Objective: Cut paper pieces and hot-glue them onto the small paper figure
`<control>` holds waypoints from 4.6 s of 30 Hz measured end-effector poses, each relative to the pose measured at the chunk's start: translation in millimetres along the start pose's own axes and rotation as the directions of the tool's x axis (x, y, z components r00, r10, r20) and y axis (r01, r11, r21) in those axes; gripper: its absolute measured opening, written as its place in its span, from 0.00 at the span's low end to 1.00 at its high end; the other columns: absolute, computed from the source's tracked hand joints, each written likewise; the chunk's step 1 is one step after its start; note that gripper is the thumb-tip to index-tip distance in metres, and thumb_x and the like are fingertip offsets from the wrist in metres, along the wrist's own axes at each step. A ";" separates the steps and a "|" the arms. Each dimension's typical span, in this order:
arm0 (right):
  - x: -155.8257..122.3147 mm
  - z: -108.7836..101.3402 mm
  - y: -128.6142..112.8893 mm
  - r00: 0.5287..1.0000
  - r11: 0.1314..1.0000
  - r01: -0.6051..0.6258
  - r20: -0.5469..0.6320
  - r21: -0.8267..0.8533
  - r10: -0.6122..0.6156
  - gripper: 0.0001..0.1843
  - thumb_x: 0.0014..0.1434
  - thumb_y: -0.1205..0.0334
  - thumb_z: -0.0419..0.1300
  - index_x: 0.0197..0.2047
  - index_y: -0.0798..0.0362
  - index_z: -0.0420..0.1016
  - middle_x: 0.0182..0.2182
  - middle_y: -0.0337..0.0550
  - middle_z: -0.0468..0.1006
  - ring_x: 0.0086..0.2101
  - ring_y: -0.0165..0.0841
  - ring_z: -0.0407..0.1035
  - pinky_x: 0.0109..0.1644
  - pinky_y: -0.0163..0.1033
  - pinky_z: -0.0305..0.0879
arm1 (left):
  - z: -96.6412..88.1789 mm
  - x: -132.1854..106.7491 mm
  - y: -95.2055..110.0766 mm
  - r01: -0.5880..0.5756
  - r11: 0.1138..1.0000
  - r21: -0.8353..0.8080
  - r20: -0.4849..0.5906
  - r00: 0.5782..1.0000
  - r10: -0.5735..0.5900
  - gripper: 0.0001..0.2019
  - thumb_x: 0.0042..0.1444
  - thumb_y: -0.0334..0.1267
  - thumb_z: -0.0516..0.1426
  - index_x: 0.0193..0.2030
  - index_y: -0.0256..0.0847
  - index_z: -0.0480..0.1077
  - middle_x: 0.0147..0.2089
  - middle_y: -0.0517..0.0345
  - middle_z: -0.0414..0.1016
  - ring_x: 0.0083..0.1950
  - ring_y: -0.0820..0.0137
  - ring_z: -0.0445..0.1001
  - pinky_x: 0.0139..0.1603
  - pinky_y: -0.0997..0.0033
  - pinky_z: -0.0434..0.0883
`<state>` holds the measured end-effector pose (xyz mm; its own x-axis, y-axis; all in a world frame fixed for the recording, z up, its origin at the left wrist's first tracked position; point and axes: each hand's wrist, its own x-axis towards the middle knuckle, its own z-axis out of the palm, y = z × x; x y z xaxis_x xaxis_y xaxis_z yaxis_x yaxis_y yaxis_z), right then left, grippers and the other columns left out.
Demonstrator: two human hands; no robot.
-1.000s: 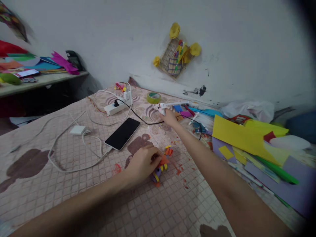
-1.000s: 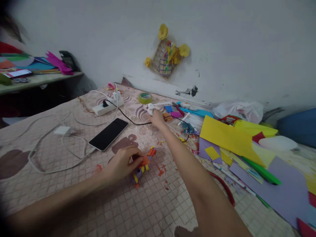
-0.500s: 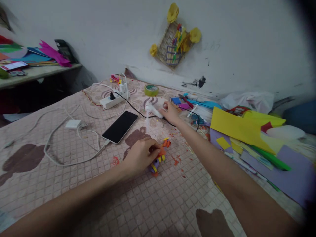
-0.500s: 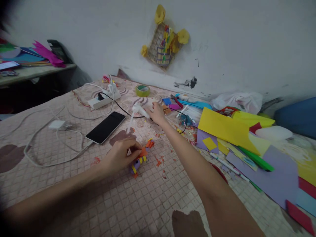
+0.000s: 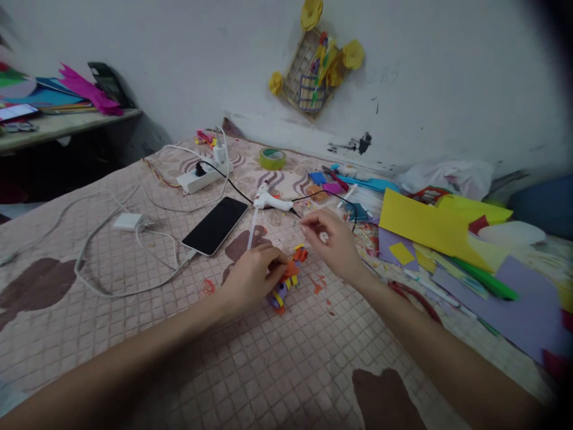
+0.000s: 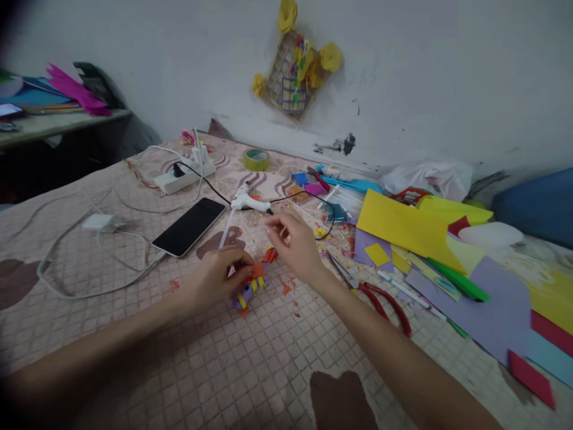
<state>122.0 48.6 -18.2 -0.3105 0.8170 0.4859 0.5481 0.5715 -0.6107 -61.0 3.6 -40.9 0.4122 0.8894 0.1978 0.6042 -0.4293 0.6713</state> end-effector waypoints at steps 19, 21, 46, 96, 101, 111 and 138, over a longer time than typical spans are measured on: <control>-64.2 2.4 -16.0 0.969 0.983 -0.184 0.169 0.005 0.181 0.08 0.54 0.72 0.56 0.36 0.49 0.70 0.30 0.39 0.70 0.32 0.32 0.66 0.35 0.36 0.62 | 1.3 1.5 1.8 -0.033 0.999 0.039 0.009 0.999 0.033 0.07 0.53 0.29 0.52 0.33 0.38 0.71 0.31 0.57 0.72 0.33 0.72 0.69 0.32 0.74 0.64; -64.3 3.6 -15.0 0.971 0.984 -0.179 0.164 0.014 0.174 0.08 0.54 0.72 0.57 0.36 0.49 0.70 0.31 0.39 0.70 0.32 0.32 0.66 0.35 0.37 0.62 | 1.7 1.6 1.3 -0.033 0.999 0.039 0.004 0.999 0.033 0.07 0.53 0.29 0.52 0.32 0.38 0.71 0.31 0.57 0.72 0.33 0.73 0.69 0.31 0.74 0.63; -51.9 12.9 -12.5 0.980 0.987 -0.161 0.124 0.017 0.158 0.06 0.54 0.71 0.57 0.35 0.50 0.69 0.31 0.39 0.70 0.32 0.32 0.66 0.34 0.35 0.62 | 3.4 2.4 2.6 -0.030 1.000 0.004 0.009 1.000 0.030 0.06 0.55 0.34 0.53 0.33 0.37 0.71 0.31 0.57 0.71 0.31 0.73 0.68 0.30 0.74 0.63; -73.2 19.6 -9.4 0.876 0.830 -0.476 0.232 0.291 0.422 0.06 0.54 0.62 0.55 0.28 0.53 0.68 0.22 0.36 0.67 0.24 0.28 0.61 0.27 0.33 0.57 | 5.1 1.4 7.5 -0.099 0.991 0.087 0.066 0.993 0.094 0.06 0.54 0.29 0.52 0.33 0.38 0.70 0.33 0.56 0.71 0.36 0.71 0.69 0.35 0.72 0.66; -72.0 18.7 -11.1 0.877 0.842 -0.472 0.237 0.262 0.418 0.06 0.54 0.63 0.54 0.28 0.53 0.70 0.23 0.37 0.69 0.24 0.28 0.62 0.28 0.34 0.58 | 3.9 1.5 8.9 -0.055 0.992 0.115 0.057 0.997 0.048 0.05 0.53 0.30 0.53 0.32 0.38 0.70 0.31 0.56 0.71 0.33 0.71 0.68 0.31 0.73 0.65; -69.5 19.2 -13.5 0.871 0.827 -0.487 0.229 0.281 0.435 0.06 0.53 0.64 0.54 0.27 0.53 0.69 0.22 0.36 0.68 0.24 0.28 0.61 0.28 0.33 0.57 | 3.9 4.2 8.6 -0.026 0.999 0.045 0.079 0.997 0.022 0.06 0.53 0.32 0.53 0.29 0.38 0.70 0.28 0.59 0.69 0.29 0.74 0.66 0.28 0.75 0.61; -69.8 21.8 -9.6 0.879 0.838 -0.469 0.232 0.277 0.416 0.05 0.54 0.64 0.53 0.28 0.53 0.69 0.23 0.36 0.68 0.24 0.28 0.61 0.28 0.33 0.57 | 3.3 6.2 10.2 -0.110 0.978 0.180 0.087 0.992 0.096 0.06 0.52 0.29 0.53 0.28 0.38 0.70 0.31 0.56 0.69 0.36 0.70 0.67 0.36 0.71 0.66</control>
<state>121.5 -12.3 -59.8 -0.2255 0.9738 0.0282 0.3903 0.1168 -0.9133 -50.0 4.1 -35.2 0.5260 0.8272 0.1979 0.6678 -0.5458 0.5061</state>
